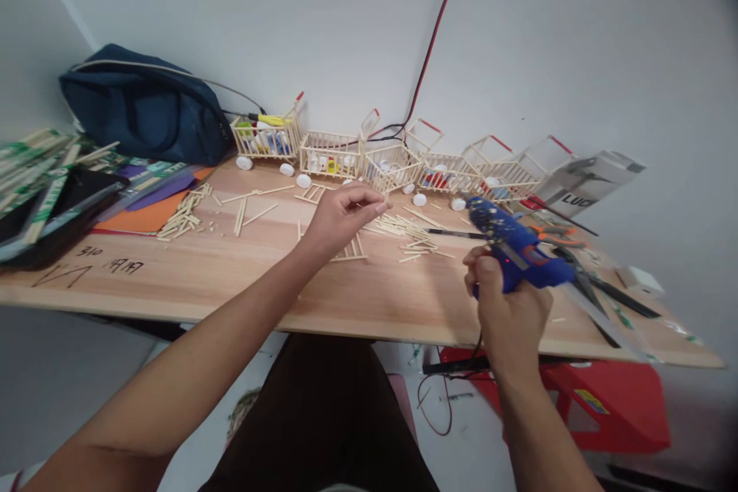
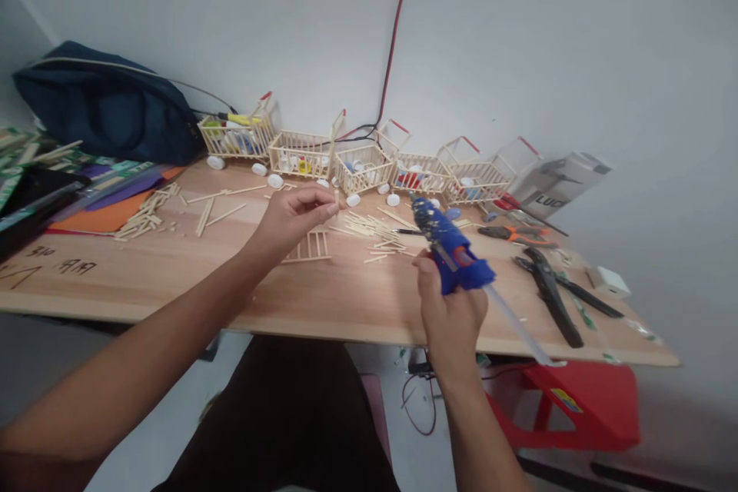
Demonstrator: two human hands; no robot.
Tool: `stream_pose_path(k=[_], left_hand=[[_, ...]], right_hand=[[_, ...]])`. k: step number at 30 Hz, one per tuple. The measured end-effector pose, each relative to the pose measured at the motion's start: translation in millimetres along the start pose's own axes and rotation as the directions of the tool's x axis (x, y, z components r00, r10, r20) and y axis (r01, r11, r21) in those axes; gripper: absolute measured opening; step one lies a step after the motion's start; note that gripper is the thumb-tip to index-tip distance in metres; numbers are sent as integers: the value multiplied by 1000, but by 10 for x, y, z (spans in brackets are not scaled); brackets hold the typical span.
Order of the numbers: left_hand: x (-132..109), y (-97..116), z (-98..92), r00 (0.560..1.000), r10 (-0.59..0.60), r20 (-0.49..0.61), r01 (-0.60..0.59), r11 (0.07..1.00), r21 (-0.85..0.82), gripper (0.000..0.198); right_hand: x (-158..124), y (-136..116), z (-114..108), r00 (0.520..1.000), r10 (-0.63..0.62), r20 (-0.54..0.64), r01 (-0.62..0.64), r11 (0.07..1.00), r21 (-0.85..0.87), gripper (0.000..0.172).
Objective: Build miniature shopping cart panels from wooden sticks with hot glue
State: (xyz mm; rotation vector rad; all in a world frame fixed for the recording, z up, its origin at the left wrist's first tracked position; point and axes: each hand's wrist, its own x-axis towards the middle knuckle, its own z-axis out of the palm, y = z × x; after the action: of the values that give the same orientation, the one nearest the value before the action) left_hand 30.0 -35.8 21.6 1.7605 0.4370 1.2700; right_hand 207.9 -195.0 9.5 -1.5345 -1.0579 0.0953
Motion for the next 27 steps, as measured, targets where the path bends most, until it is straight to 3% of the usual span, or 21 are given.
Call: stream_pose_path(k=[3, 5, 8, 12, 19, 27], left_hand=[[-9, 2, 3, 990, -136, 42, 139, 987, -75, 15], [-13, -2, 4, 972, -222, 80, 233, 959, -163, 19], [-10, -35, -5, 933, -327, 150, 360, 867, -346, 24], [-2, -104, -36, 858, -426, 286, 512, 676, -530, 28], [3, -131, -56, 798, -452, 399, 591, 454, -667, 23], [6, -133, -56, 772, -495, 400, 604, 375, -703, 18]], right_hand=[[7, -72, 11, 999, 38, -27, -30, 967, 253, 33], [-23, -94, 37, 995, 61, 73, -84, 928, 363, 34], [-119, -64, 96, 967, 94, 239, -183, 906, 383, 34], [-252, -14, 187, 920, 100, 378, -245, 901, 358, 34], [-282, -41, 268, 913, 60, 403, -214, 912, 350, 36], [-281, -32, 287, 911, 70, 407, -222, 914, 340, 35]])
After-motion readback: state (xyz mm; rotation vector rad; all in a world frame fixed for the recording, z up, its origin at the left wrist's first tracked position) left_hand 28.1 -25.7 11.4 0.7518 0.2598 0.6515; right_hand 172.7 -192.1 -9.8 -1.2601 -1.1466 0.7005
